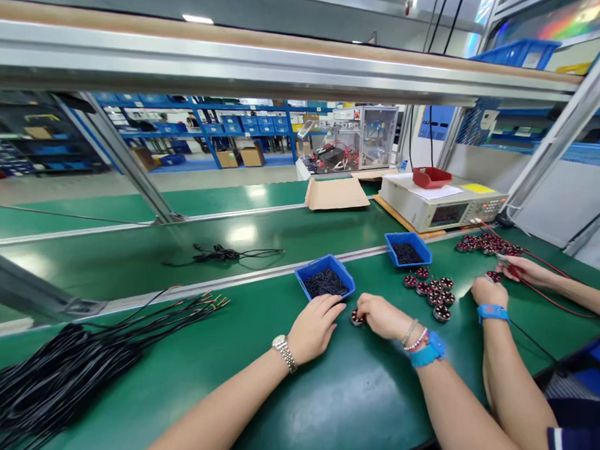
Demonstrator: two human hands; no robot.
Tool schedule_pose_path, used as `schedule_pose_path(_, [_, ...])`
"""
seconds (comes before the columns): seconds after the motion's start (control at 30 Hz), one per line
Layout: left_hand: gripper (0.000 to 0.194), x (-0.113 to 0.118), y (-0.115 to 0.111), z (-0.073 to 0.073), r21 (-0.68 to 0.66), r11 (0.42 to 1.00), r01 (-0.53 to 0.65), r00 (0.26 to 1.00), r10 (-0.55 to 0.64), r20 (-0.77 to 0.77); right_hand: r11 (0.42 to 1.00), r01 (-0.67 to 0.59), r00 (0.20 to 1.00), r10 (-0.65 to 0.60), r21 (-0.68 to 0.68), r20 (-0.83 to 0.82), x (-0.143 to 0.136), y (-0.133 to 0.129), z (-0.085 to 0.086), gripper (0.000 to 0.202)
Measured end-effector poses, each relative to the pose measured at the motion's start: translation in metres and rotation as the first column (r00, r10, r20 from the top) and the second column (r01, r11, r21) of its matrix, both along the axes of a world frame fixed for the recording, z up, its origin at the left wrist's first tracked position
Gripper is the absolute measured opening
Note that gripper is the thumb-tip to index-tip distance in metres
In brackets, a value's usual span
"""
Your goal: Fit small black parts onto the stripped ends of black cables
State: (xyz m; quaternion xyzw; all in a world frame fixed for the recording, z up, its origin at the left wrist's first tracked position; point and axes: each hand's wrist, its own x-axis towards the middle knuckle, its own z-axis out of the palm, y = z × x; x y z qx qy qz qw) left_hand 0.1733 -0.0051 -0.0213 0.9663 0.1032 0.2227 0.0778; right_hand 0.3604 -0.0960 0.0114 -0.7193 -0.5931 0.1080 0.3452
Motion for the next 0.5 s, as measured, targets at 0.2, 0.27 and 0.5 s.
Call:
schedule_pose_path(0.2, [0.063, 0.0, -0.011, 0.0, -0.059, 0.998, 0.007, 0.996, -0.012, -0.085, 0.998, 0.016, 0.996, -0.01, -0.064, 0.087, 0.038, 0.022, 0.014, 0.025])
schedule_pose_path(0.27, [0.057, 0.002, -0.012, 0.002, 0.031, 0.997, -0.069, 0.99, 0.073, -0.125, 0.978, 0.194, 0.964, -0.174, -0.082, 0.2, 0.071, 0.032, 0.023, 0.025])
schedule_pose_path(0.5, [0.064, -0.014, 0.0, 0.01, 0.14, 0.972, -0.188, 0.944, 0.219, -0.249, 0.863, 0.45, 0.854, -0.341, -0.228, 0.394, 0.171, 0.064, 0.022, 0.023])
